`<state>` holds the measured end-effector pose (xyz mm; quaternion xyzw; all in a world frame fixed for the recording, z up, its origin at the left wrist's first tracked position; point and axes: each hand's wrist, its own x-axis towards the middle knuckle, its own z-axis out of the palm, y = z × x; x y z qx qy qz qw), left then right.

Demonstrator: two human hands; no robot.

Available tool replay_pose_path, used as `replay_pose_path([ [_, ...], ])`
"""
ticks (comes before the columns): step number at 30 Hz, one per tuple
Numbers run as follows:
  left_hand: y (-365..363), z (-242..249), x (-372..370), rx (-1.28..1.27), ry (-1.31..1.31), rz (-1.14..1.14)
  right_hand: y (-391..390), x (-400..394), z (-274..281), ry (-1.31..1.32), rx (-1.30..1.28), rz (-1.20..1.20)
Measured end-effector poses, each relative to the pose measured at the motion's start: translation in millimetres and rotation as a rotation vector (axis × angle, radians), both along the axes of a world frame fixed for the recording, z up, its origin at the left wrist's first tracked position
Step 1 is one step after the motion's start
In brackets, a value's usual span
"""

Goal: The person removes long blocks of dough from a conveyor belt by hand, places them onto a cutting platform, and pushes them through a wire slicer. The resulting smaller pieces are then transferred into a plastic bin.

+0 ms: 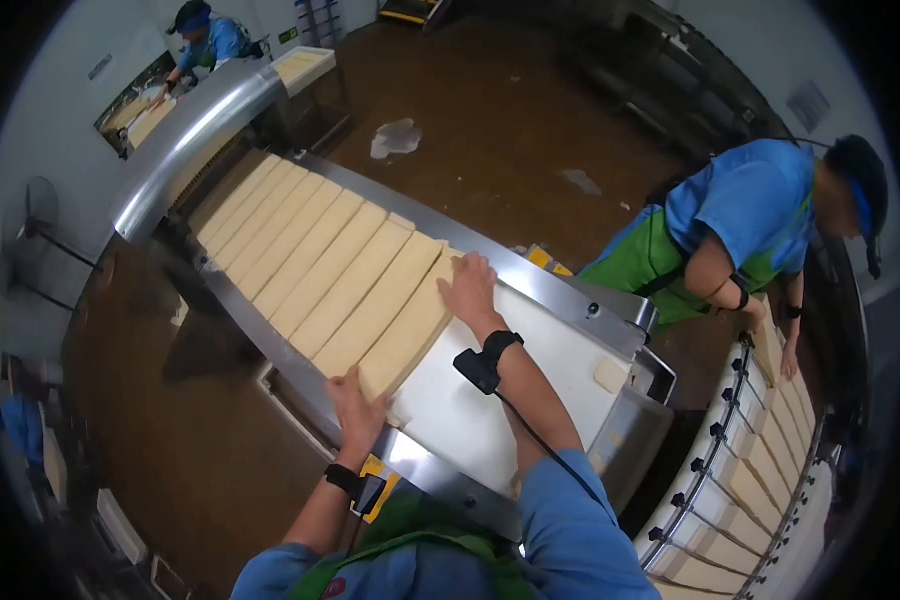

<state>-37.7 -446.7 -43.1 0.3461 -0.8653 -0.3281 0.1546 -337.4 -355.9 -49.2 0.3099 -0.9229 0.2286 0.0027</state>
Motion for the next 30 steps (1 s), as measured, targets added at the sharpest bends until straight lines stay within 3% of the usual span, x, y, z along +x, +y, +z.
replay_pose_path([
  [8,8,8,-12,0.104,-0.128,0.041,-6,-10,-6,0.061,0.178,-0.075],
  [10,10,10,-13,0.085,-0.105,0.034,-12,-10,-1,-0.022,0.275,-0.082],
  [17,16,11,-20,0.061,-0.129,0.032,-6,-14,-13,-0.079,0.196,-0.030],
  [23,24,9,-27,0.013,-0.124,-0.114,92,14,-2,-0.010,0.003,-0.088],
  [25,35,17,-34,0.027,-0.133,-0.265,144,36,-3,0.087,-0.050,-0.282],
  [30,53,20,-54,0.012,-0.148,-0.632,264,106,8,0.000,-0.020,-0.643],
])
